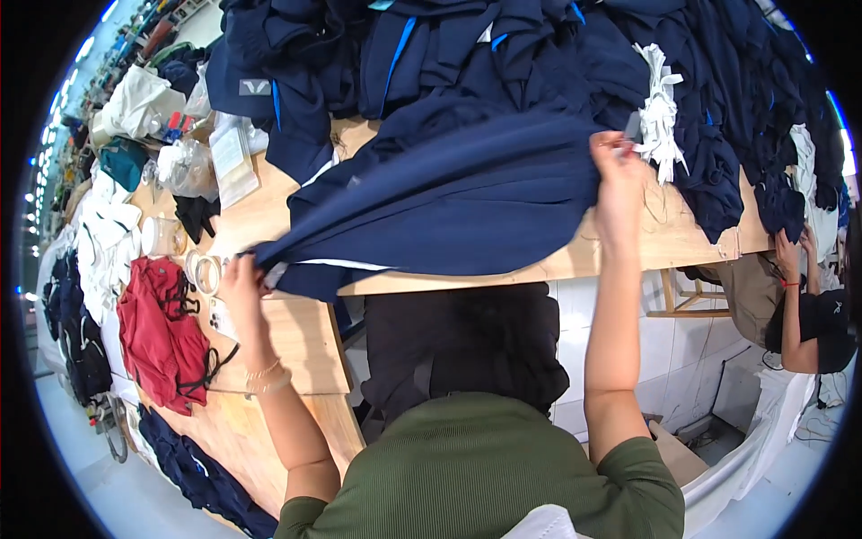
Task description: Trimming loose threads from blue garments using thread nippers in a textile factory setting.
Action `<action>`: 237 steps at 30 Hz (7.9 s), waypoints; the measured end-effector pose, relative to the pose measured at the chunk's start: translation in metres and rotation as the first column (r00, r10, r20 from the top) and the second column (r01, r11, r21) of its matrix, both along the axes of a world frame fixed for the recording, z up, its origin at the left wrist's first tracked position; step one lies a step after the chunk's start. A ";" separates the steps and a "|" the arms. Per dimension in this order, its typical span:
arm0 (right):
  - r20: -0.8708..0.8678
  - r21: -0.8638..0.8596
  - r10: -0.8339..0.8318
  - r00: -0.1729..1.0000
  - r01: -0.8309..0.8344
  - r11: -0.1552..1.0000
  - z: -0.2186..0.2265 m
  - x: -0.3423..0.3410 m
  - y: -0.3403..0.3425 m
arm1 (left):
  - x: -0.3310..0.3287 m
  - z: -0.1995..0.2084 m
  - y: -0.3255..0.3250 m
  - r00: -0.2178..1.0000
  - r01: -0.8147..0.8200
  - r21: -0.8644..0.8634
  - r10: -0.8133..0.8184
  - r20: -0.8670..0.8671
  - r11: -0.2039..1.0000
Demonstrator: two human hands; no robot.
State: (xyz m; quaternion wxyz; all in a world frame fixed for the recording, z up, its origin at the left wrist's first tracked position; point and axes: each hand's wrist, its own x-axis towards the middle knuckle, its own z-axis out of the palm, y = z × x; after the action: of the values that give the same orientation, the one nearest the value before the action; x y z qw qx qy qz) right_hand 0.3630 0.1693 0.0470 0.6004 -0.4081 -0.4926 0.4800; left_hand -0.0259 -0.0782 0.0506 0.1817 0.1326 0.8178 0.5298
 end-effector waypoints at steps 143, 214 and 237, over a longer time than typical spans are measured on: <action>0.061 -0.564 0.018 0.998 0.020 0.825 -0.038 0.024 -0.037 | 0.155 -0.052 0.132 0.487 0.791 -0.014 -0.643 -0.591 0.611; 0.802 -0.104 0.406 0.439 -0.566 0.818 0.031 -0.042 -0.058 | 0.081 -0.024 0.083 0.858 0.438 0.252 -0.318 -0.403 0.863; 0.227 -0.248 0.454 0.862 -0.400 0.882 -0.008 -0.016 -0.038 | -0.016 -0.026 0.047 0.900 0.013 0.559 -0.253 0.355 0.829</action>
State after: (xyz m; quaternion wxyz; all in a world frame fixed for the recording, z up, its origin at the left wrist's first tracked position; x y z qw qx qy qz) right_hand 0.3474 0.1317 0.0392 0.3610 -0.4076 -0.6017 0.5844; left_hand -0.0417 -0.0315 0.0248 0.3430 0.1212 0.5646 0.7409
